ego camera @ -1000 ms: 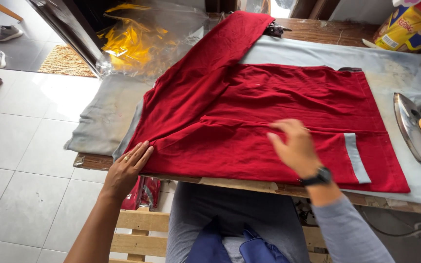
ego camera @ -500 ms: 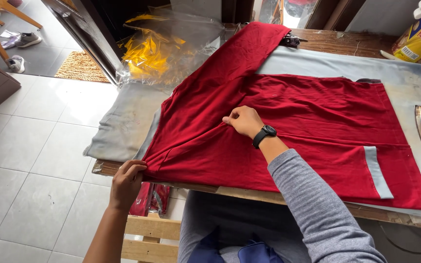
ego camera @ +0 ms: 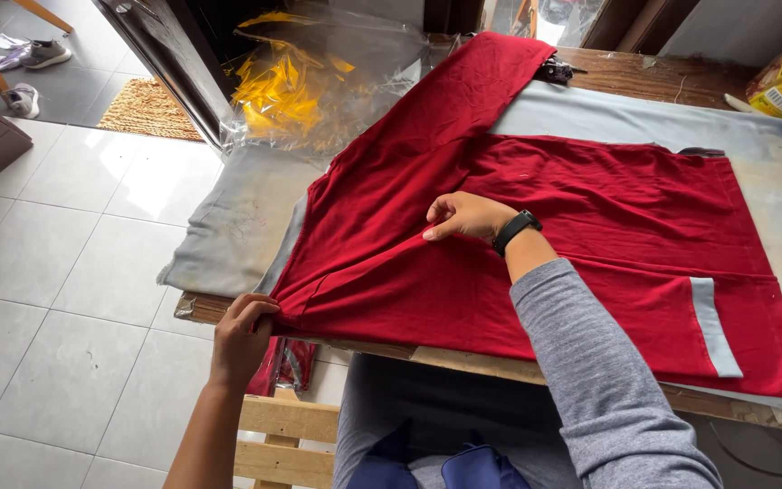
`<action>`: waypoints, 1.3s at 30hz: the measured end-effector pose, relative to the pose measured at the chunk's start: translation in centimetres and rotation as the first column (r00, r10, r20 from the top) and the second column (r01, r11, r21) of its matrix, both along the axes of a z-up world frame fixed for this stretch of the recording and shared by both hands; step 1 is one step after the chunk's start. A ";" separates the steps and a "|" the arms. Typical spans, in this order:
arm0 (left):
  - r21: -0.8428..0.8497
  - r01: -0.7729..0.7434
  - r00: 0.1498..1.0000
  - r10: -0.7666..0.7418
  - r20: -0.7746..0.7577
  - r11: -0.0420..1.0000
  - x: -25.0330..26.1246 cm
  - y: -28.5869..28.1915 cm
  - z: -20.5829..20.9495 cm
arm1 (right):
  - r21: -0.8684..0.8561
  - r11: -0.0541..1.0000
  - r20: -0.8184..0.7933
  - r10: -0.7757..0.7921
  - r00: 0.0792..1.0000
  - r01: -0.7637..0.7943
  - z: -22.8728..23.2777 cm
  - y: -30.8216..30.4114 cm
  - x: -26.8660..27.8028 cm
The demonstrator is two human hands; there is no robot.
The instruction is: The person irons a red v-neck t-shirt on a padded ironing board, smoothing the body and sleeves, folding the shirt, and pressing the folded edges. The person then places the finished shirt into a clear plastic bag.
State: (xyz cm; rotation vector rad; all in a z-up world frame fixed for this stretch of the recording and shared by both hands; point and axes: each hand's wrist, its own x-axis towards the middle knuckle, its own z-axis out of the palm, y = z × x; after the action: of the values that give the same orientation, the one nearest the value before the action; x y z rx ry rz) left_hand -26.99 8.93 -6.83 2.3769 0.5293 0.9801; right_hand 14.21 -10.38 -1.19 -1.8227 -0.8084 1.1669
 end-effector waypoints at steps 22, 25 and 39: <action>0.188 0.075 0.994 -0.058 -0.095 0.979 0.7 -1.1 2.6 | -0.256 0.963 0.424 0.040 0.905 0.077 -1.7 -1.2 1.1; 0.283 0.124 0.988 -0.092 -0.124 0.951 0.9 -0.4 1.1 | -0.213 0.973 0.307 -0.025 0.951 0.094 -1.9 -1.0 1.1; -0.001 -0.061 0.992 0.060 -0.115 0.998 0.7 0.7 -0.8 | 0.163 0.861 0.868 -0.358 0.345 0.482 2.5 -20.0 -0.4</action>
State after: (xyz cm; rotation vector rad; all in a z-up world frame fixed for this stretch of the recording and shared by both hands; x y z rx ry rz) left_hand -26.31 9.61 -7.68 2.4367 0.6492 0.8705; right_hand 13.79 -30.35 1.31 -2.5531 -0.6968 -0.2062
